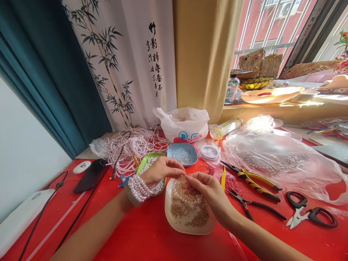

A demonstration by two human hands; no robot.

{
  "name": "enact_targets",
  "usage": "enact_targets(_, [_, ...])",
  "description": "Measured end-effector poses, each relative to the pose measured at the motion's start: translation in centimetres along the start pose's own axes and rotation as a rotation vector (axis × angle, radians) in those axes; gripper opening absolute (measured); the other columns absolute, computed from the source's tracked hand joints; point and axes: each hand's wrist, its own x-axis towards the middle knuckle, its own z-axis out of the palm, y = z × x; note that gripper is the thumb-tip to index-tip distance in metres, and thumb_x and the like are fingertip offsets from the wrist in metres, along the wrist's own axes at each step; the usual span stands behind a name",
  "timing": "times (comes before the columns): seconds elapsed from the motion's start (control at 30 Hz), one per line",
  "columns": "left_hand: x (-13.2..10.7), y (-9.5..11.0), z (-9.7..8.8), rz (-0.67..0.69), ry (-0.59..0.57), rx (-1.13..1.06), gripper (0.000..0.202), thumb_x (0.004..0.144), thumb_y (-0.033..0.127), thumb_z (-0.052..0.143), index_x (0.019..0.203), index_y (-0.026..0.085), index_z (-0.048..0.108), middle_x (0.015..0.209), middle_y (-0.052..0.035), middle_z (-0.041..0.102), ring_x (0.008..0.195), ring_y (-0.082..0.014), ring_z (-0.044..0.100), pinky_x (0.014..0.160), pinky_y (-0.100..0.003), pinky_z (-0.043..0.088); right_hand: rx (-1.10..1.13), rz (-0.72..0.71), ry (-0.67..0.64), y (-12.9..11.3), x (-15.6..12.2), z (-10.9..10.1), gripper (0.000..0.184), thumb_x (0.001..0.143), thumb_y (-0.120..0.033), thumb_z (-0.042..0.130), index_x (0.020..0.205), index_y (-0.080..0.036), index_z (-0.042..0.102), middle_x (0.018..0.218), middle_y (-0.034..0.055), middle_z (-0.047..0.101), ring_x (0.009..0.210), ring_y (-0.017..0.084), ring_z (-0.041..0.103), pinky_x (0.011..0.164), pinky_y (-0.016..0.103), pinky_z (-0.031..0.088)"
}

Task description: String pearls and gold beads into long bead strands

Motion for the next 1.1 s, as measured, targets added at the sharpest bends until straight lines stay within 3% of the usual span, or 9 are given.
enact_targets(0.23, [-0.2,0.4,0.6,0.05,0.039,0.069,0.015,0.056,0.019,0.069,0.068,0.011,0.066,0.064,-0.0032,0.063,0.056,-0.0084,0.053,0.057,-0.022,0.044,0.006,0.004,0.001,-0.2,0.0,0.0,0.026,0.07,-0.038,0.058,0.067,-0.013,0.059,0.064,0.0017,0.063,0.056,0.008,0.056,0.058,0.02,0.043])
enact_targets(0.63, [-0.7,0.7,1.4,0.118,0.12,0.2,0.012,0.059,0.016,0.063,0.069,0.012,0.066,0.069,-0.0043,0.067,0.062,-0.0119,0.058,0.064,-0.025,0.046,-0.017,0.036,0.03,-0.5,-0.3,0.1,0.034,0.067,-0.046,0.058,0.069,-0.013,0.058,0.064,0.0026,0.063,0.056,0.009,0.056,0.058,0.021,0.042])
enact_targets(1.1, [-0.9,0.7,1.7,0.189,0.145,0.344,0.012,0.061,0.017,0.061,0.07,0.013,0.067,0.073,-0.0052,0.068,0.07,-0.0156,0.061,0.068,-0.025,0.046,0.029,0.013,0.065,-0.5,-0.3,0.3,0.029,0.068,-0.042,0.059,0.065,-0.013,0.058,0.064,0.0022,0.063,0.054,0.009,0.056,0.056,0.02,0.042])
